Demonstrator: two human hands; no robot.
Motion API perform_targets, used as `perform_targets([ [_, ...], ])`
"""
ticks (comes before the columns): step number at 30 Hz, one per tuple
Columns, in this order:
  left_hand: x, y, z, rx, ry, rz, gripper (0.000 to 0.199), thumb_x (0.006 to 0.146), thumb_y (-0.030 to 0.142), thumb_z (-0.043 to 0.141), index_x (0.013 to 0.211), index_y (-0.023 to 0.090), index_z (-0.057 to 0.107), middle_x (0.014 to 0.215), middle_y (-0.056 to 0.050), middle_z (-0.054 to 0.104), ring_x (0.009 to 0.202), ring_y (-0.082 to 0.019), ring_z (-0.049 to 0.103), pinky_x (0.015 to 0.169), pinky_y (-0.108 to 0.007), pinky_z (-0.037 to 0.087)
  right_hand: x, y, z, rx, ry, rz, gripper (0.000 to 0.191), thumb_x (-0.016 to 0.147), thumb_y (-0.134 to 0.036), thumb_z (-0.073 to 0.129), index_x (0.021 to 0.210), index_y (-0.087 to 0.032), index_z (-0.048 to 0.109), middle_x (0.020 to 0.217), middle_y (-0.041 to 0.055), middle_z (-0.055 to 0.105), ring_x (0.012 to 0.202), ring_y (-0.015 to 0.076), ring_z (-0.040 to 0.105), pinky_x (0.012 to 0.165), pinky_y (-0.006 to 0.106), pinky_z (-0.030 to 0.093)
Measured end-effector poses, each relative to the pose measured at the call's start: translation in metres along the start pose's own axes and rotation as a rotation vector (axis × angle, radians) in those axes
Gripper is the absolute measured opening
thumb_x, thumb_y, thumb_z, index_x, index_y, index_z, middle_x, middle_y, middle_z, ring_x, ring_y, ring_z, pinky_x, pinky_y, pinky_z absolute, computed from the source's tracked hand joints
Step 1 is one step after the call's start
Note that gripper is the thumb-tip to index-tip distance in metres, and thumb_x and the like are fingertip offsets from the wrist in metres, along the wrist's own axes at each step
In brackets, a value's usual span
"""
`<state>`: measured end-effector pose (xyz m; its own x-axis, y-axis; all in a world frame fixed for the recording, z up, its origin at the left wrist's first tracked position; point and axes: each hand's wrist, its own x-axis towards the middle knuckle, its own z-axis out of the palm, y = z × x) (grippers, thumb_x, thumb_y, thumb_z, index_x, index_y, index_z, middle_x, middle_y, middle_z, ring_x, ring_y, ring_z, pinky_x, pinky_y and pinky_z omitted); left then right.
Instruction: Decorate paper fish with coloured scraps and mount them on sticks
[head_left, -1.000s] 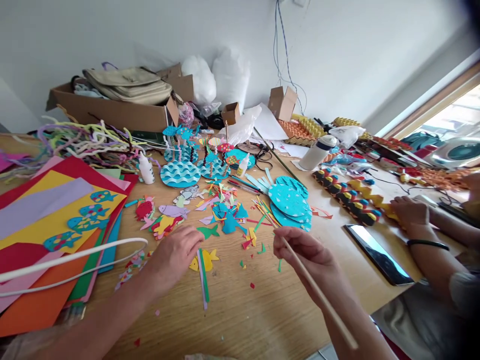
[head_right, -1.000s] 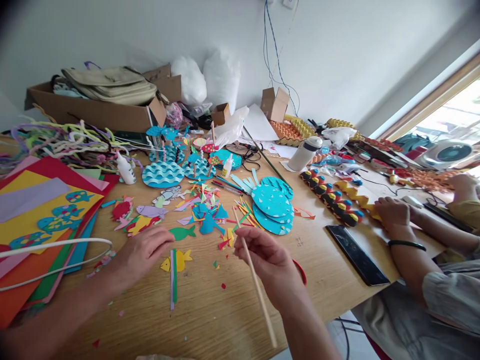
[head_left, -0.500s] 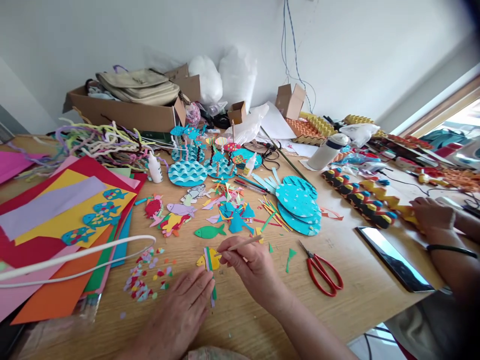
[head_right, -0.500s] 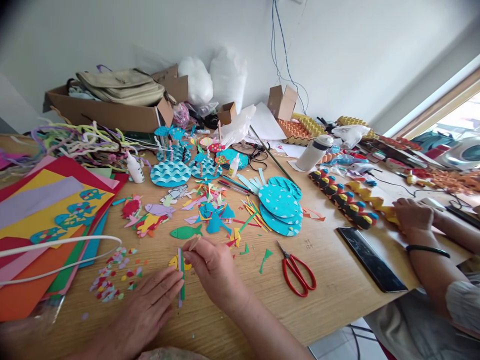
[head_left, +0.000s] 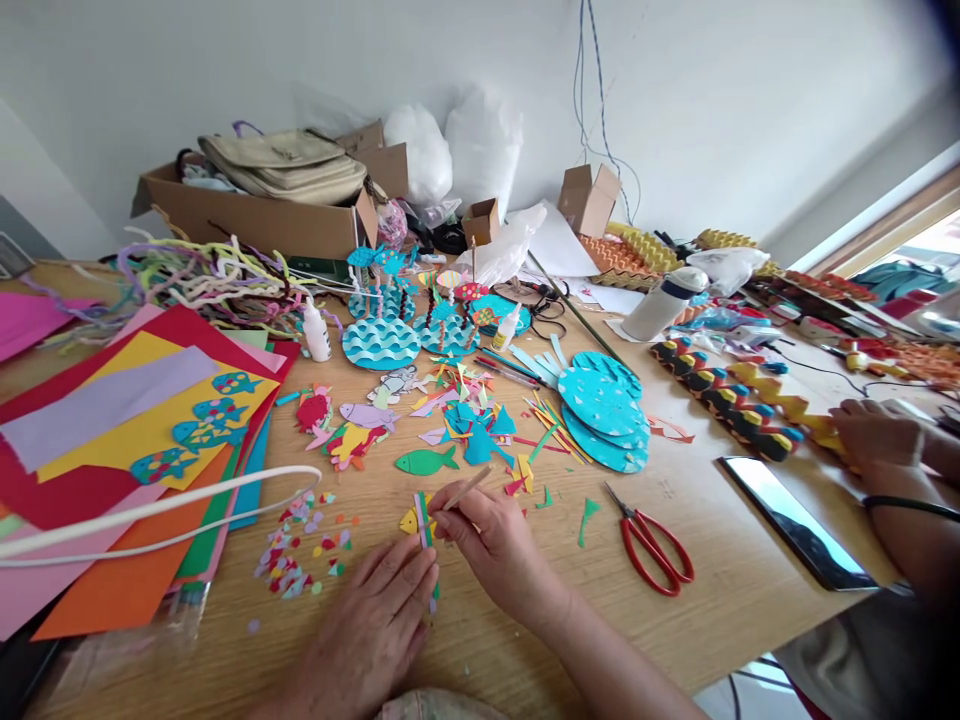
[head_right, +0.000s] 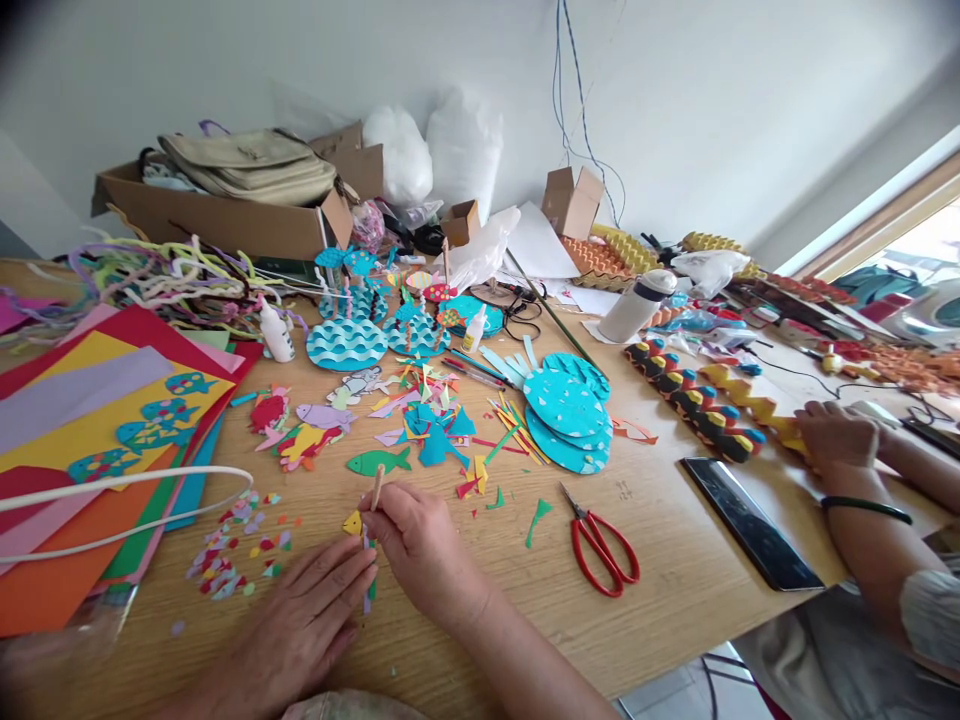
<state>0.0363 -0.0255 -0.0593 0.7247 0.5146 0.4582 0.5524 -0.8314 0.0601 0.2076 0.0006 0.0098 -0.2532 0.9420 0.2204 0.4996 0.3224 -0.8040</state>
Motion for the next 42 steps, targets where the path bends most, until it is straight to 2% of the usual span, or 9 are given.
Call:
perform_targets([
  [11, 0.003, 0.002, -0.002, 0.01, 0.066, -0.016, 0.026, 0.087, 0.026, 0.038, 0.102, 0.018, 0.058, 0.107, 0.001, 0.064, 0.103, -0.017, 0.052, 0.091, -0.032, 0.034, 0.01, 0.009, 0.004, 0.007, -0.059, 0.057, 0.011, 0.083, -0.015, 0.044, 0.076, -0.018, 0.052, 0.066, -0.0013, 0.058, 0.059, 0.0091, 0.055, 0.055, 0.018, 0.042],
  [19, 0.004, 0.001, -0.004, 0.012, 0.054, -0.004, 0.026, 0.087, 0.027, 0.039, 0.102, 0.018, 0.058, 0.106, 0.0, 0.064, 0.104, -0.018, 0.05, 0.09, -0.033, 0.034, 0.027, 0.016, 0.002, -0.003, -0.061, 0.098, 0.012, 0.083, -0.012, 0.044, 0.074, -0.018, 0.052, 0.062, -0.0024, 0.058, 0.056, 0.0084, 0.055, 0.056, 0.018, 0.042],
  [24, 0.007, 0.0, -0.007, 0.033, 0.064, 0.027, 0.026, 0.087, 0.027, 0.039, 0.099, 0.017, 0.059, 0.105, 0.0, 0.064, 0.103, -0.018, 0.05, 0.089, -0.033, 0.034, 0.033, 0.016, 0.001, -0.016, -0.027, 0.069, 0.012, 0.082, -0.012, 0.045, 0.074, -0.018, 0.051, 0.061, -0.0027, 0.058, 0.055, 0.0082, 0.055, 0.055, 0.017, 0.041],
  [33, 0.006, 0.002, -0.001, 0.028, 0.132, -0.009, 0.033, 0.091, 0.026, 0.03, 0.095, 0.017, 0.061, 0.101, 0.001, 0.065, 0.101, -0.017, 0.052, 0.09, -0.033, 0.033, 0.02, 0.014, 0.005, -0.019, -0.027, 0.03, 0.011, 0.083, -0.015, 0.045, 0.076, -0.019, 0.052, 0.064, -0.0011, 0.058, 0.059, 0.0099, 0.055, 0.056, 0.018, 0.042],
  [37, 0.006, 0.001, -0.002, 0.047, 0.137, 0.025, 0.033, 0.091, 0.024, 0.029, 0.096, 0.016, 0.061, 0.101, 0.001, 0.065, 0.099, -0.017, 0.052, 0.089, -0.032, 0.032, 0.013, 0.01, 0.004, -0.041, -0.042, 0.018, 0.011, 0.083, -0.015, 0.044, 0.076, -0.019, 0.051, 0.066, -0.0006, 0.057, 0.06, 0.0104, 0.055, 0.056, 0.019, 0.041],
  [42, 0.004, 0.001, 0.001, 0.024, 0.128, 0.011, 0.031, 0.09, 0.027, 0.032, 0.097, 0.016, 0.06, 0.103, 0.0, 0.064, 0.102, -0.018, 0.05, 0.092, -0.033, 0.031, 0.018, 0.009, 0.004, -0.06, -0.044, 0.017, 0.011, 0.083, -0.013, 0.044, 0.076, -0.018, 0.051, 0.066, -0.001, 0.057, 0.06, 0.0096, 0.054, 0.056, 0.018, 0.04],
])
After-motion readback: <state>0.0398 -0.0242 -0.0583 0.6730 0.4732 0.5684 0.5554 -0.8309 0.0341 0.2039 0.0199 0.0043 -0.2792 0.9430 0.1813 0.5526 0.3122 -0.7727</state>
